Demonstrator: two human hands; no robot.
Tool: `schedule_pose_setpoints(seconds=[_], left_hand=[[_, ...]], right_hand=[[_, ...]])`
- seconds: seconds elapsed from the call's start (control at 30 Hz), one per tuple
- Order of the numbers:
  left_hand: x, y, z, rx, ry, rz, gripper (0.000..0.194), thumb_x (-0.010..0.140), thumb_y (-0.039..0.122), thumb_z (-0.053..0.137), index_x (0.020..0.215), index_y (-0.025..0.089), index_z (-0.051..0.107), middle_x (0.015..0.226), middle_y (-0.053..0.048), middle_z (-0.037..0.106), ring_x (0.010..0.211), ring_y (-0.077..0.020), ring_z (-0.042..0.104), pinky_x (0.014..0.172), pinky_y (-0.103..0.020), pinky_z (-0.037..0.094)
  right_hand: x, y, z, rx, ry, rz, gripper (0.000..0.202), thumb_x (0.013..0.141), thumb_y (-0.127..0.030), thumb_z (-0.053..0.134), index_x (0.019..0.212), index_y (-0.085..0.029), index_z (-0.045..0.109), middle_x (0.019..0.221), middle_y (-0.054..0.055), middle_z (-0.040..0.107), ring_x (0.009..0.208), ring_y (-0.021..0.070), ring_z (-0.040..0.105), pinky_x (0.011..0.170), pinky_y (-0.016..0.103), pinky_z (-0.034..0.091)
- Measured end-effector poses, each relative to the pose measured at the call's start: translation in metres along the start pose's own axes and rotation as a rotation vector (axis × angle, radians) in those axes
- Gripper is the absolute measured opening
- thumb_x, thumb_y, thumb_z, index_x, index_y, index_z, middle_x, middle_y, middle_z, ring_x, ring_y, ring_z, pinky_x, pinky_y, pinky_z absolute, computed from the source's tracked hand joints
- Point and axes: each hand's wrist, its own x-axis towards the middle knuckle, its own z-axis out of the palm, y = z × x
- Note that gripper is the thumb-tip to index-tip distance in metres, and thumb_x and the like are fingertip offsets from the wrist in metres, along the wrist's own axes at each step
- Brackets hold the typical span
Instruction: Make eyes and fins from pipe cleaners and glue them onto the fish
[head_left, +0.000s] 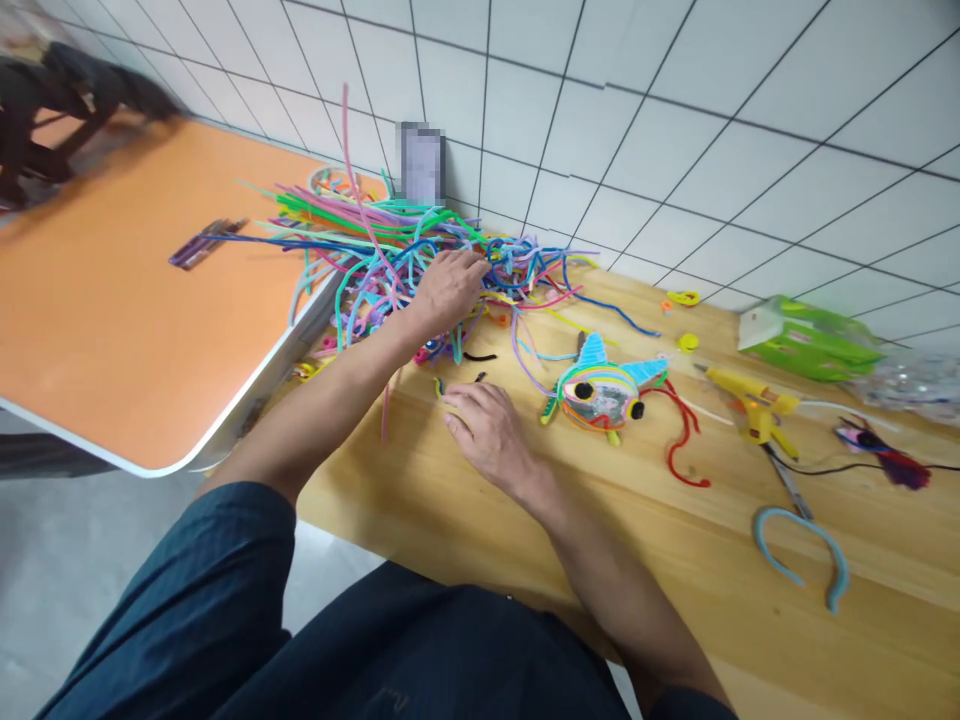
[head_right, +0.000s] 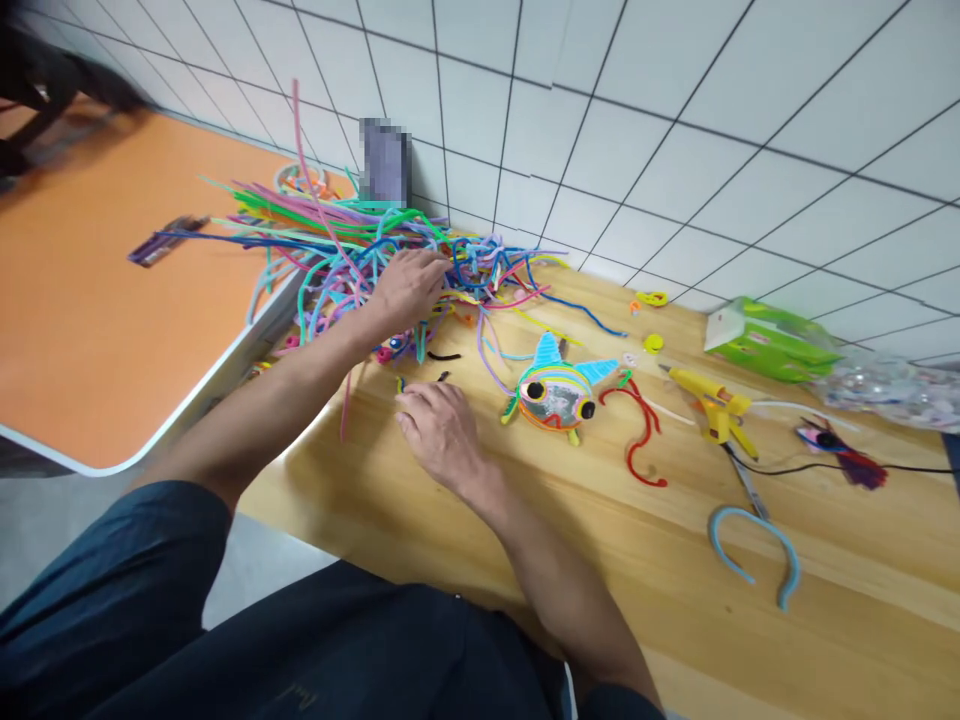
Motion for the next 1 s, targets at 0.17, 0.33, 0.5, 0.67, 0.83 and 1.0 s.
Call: schedule_pose_setpoints(seconds=[0.17, 0.33, 0.5, 0.67, 0.83, 1.0], left_hand=[[0.005, -0.011, 0.009, 0.060, -0.050, -0.079, 0.035, 0.098, 0.029, 0.050, 0.091, 0.020, 0.082, 0.098, -0.021, 0.076, 0.116, -0.0440, 0.064, 0.107, -0.065, 0.039], [-0.003, -0.026, 0.015, 0.046, 0.088, -0.134, 0.031, 0.098, 0.034, 0.052, 0.095, 0.024, 0.082, 0.096, -0.018, 0.076, 0.121, -0.0444, 0.059, 0.111, -0.067, 0.034], [0.002, -0.023, 0.028, 0.009, 0.123, -0.144, 0.034, 0.093, 0.028, 0.055, 0.118, 0.022, 0.078, 0.100, -0.018, 0.078, 0.119, -0.0441, 0.061, 0.110, -0.066, 0.035], [0.013, -0.022, 0.035, 0.072, 0.102, -0.217, 0.043, 0.091, 0.027, 0.055, 0.127, 0.019, 0.076, 0.100, -0.020, 0.079, 0.112, -0.0441, 0.065, 0.105, -0.064, 0.041], [0.013, -0.030, 0.040, -0.085, 0.191, -0.299, 0.030, 0.100, 0.031, 0.050, 0.093, 0.022, 0.077, 0.096, -0.015, 0.076, 0.102, -0.0350, 0.070, 0.095, -0.050, 0.050], [0.005, -0.036, 0.050, -0.254, 0.467, -0.351, 0.039, 0.115, 0.050, 0.040, 0.109, 0.023, 0.068, 0.116, -0.011, 0.072, 0.115, -0.0255, 0.067, 0.101, -0.042, 0.052]], right_hand=[[-0.002, 0.004, 0.005, -0.008, -0.019, -0.012, 0.023, 0.103, -0.017, 0.067, 0.121, -0.024, 0.079, 0.123, 0.011, 0.082, 0.119, 0.0277, 0.072, 0.109, 0.047, 0.054], [-0.003, 0.010, 0.011, 0.001, -0.029, -0.016, 0.022, 0.102, -0.016, 0.068, 0.118, -0.025, 0.080, 0.122, 0.010, 0.082, 0.116, 0.0275, 0.072, 0.106, 0.046, 0.055], [-0.003, 0.013, 0.012, 0.005, -0.031, -0.015, 0.021, 0.104, -0.018, 0.067, 0.118, -0.025, 0.080, 0.121, 0.010, 0.082, 0.116, 0.0268, 0.072, 0.106, 0.045, 0.054], [-0.002, 0.007, 0.005, 0.006, -0.055, 0.004, 0.021, 0.103, -0.018, 0.068, 0.119, -0.023, 0.081, 0.123, 0.010, 0.082, 0.116, 0.0281, 0.073, 0.107, 0.048, 0.055], [0.001, -0.020, -0.053, 0.021, 0.067, -0.002, 0.022, 0.107, -0.026, 0.064, 0.121, -0.027, 0.080, 0.124, 0.009, 0.083, 0.118, 0.0279, 0.074, 0.108, 0.048, 0.056], [0.048, -0.027, -0.139, -0.049, 0.219, 0.024, 0.022, 0.108, -0.033, 0.061, 0.114, -0.032, 0.082, 0.116, 0.004, 0.084, 0.114, 0.0297, 0.076, 0.105, 0.051, 0.057]])
